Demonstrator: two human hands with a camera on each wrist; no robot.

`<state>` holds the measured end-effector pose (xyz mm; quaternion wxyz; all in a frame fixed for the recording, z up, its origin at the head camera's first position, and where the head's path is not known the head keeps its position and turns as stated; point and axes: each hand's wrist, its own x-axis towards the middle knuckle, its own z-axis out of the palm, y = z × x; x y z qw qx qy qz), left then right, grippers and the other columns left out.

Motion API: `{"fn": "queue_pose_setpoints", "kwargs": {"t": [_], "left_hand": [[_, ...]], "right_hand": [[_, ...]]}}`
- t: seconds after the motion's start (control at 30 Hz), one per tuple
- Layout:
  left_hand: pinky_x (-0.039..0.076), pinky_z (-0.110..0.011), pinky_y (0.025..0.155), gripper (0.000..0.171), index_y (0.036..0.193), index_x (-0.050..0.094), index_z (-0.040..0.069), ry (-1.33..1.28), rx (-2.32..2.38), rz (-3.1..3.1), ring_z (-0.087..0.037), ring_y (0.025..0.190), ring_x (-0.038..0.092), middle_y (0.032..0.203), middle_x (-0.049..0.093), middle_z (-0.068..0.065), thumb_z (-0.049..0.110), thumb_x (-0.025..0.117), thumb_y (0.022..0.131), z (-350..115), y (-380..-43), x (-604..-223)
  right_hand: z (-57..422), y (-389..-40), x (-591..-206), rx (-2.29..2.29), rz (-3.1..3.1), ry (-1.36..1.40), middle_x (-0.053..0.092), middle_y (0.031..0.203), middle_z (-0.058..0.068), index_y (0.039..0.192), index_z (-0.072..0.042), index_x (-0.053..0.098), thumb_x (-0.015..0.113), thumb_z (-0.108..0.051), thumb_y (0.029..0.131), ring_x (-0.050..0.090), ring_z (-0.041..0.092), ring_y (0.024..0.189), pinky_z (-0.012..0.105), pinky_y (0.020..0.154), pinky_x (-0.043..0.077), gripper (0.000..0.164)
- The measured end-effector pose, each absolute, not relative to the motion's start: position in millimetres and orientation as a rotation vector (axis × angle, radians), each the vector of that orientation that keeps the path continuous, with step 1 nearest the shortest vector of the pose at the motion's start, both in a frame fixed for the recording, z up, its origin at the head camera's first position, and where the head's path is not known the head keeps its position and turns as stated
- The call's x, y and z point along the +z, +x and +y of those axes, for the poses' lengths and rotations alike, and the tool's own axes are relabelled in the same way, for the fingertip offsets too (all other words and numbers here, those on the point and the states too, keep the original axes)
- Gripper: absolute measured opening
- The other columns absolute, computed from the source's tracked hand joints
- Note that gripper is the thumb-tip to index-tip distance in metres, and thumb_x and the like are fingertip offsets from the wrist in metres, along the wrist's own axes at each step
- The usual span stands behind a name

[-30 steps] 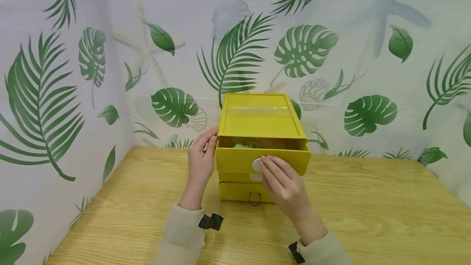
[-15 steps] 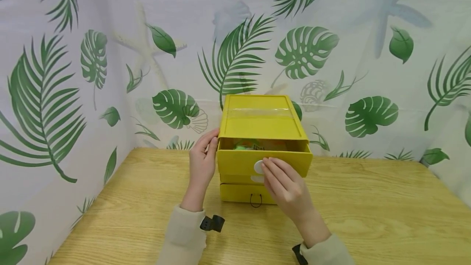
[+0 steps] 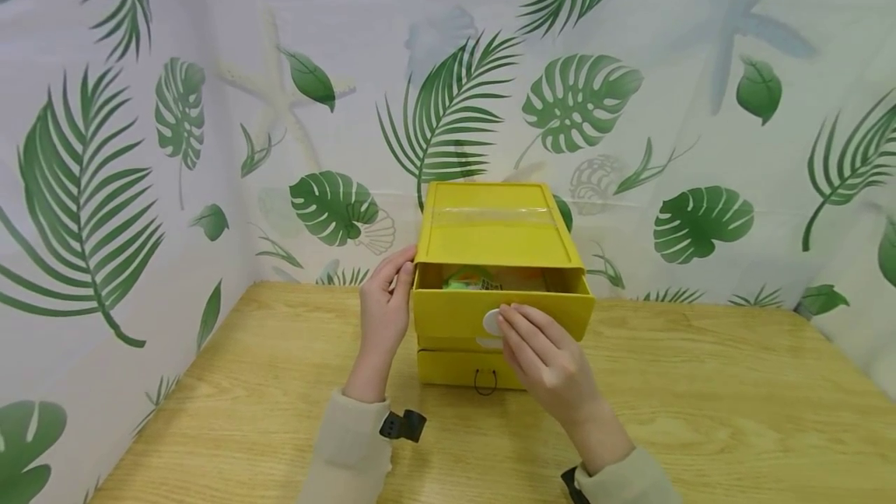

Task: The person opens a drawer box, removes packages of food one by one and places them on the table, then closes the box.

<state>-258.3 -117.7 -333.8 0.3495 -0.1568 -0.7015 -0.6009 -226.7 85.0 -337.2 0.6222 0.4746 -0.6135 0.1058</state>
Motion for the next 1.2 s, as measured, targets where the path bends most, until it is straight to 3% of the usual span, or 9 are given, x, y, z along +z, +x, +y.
{"fn": "queue_pose_setpoints", "kwargs": {"t": [0.5,0.77,1.2], "left_hand": [[0.051,-0.034,0.073,0.026,0.109,0.060,-0.005,-0.405,-1.528,-1.820,-0.024,0.103,0.053,0.111,0.058,-0.016,0.008,0.049,0.091,-117,-258,-335],[0.051,-0.040,0.072,0.023,0.106,0.057,-0.013,-0.410,-1.478,-1.848,-0.033,0.102,0.053,0.108,0.056,-0.024,-0.003,0.047,0.089,-112,-237,-314],[0.050,-0.039,0.074,0.021,0.103,0.058,-0.014,-0.426,-1.401,-1.813,-0.034,0.099,0.054,0.105,0.057,-0.025,-0.004,0.048,0.088,-109,-233,-311]], "right_hand": [[86,-226,-336,0.237,-1.404,1.107,0.064,0.090,0.020,0.086,0.011,0.066,0.049,-0.002,0.088,0.061,0.030,0.079,0.032,0.068,0.052,0.021],[87,-224,-334,0.233,-1.405,1.135,0.064,0.090,0.020,0.085,0.011,0.066,0.049,-0.002,0.089,0.061,0.030,0.078,0.031,0.067,0.052,0.022],[90,-216,-327,0.197,-1.409,1.175,0.064,0.089,0.020,0.086,0.010,0.066,0.048,-0.002,0.089,0.061,0.029,0.077,0.031,0.065,0.052,0.022]]}}
